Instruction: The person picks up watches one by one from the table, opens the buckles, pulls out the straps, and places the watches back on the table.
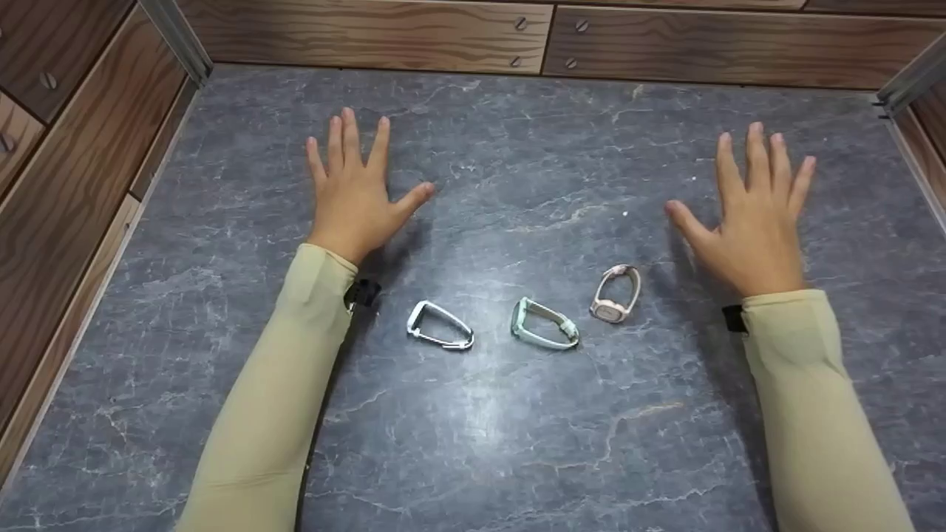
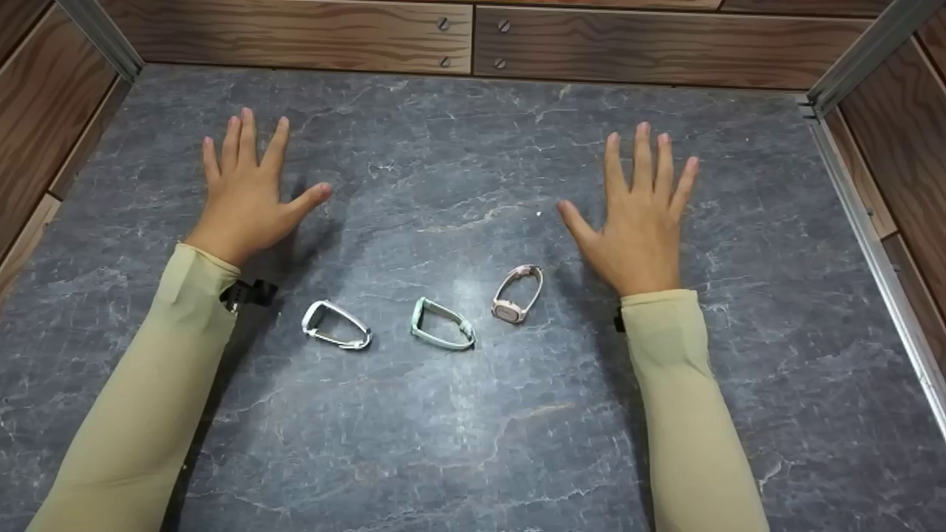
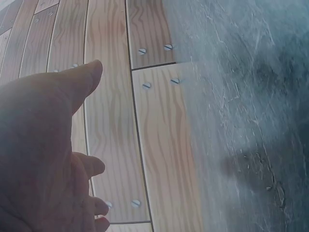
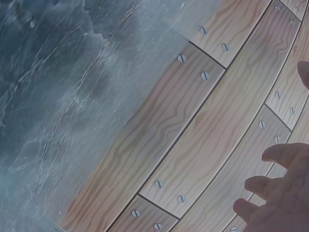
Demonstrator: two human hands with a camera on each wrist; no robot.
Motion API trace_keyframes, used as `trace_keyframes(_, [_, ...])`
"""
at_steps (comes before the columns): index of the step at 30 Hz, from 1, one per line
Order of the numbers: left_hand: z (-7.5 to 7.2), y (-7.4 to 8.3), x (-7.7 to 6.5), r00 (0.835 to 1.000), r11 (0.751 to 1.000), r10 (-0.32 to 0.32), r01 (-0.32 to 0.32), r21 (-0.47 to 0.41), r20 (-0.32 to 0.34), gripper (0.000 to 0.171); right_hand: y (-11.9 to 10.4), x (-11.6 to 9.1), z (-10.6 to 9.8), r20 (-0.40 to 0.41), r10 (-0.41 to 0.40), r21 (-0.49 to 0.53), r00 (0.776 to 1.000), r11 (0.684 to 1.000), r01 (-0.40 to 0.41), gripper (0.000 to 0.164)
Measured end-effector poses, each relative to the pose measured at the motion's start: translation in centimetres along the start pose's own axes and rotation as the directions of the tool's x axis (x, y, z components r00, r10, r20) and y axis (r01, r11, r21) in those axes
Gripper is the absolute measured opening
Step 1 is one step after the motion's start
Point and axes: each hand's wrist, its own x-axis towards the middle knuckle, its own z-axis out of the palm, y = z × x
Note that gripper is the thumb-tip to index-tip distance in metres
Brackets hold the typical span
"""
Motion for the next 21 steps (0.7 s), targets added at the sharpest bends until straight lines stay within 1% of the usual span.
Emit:
trace_keyframes(11, [-0.4,0.4,-0.2,1.000,1.000,0.007,-0.007,0.001,-0.030,0.101,-0.3,0.0,-0.2,0.004,-0.012,0.009,1.000,1.000,0.012,0.090])
trace_keyframes(13, [-0.7,0.5,-0.3,0.999,1.000,0.022,-0.022,-0.002,-0.039,0.101,-0.4,0.0,-0.3,0.023,-0.014,0.022,1.000,1.000,0.014,0.090])
trace_keyframes(17, [-1.2,1.1,-0.6,0.996,0.998,0.066,-0.066,-0.006,-0.053,0.101,-0.7,-0.1,-0.6,0.089,-0.019,0.059,0.996,0.998,0.014,0.089])
trace_keyframes(19, [-1.5,1.5,-0.8,0.995,0.996,0.088,-0.089,-0.005,-0.048,0.101,-0.9,-0.2,-0.7,0.118,-0.027,0.075,0.993,0.997,0.018,0.089])
trace_keyframes(21, [-1.7,2.0,-1.1,0.993,0.993,0.116,-0.116,-0.004,-0.031,0.100,-1.0,-0.2,-0.9,0.127,-0.036,0.076,0.991,0.997,0.026,0.089])
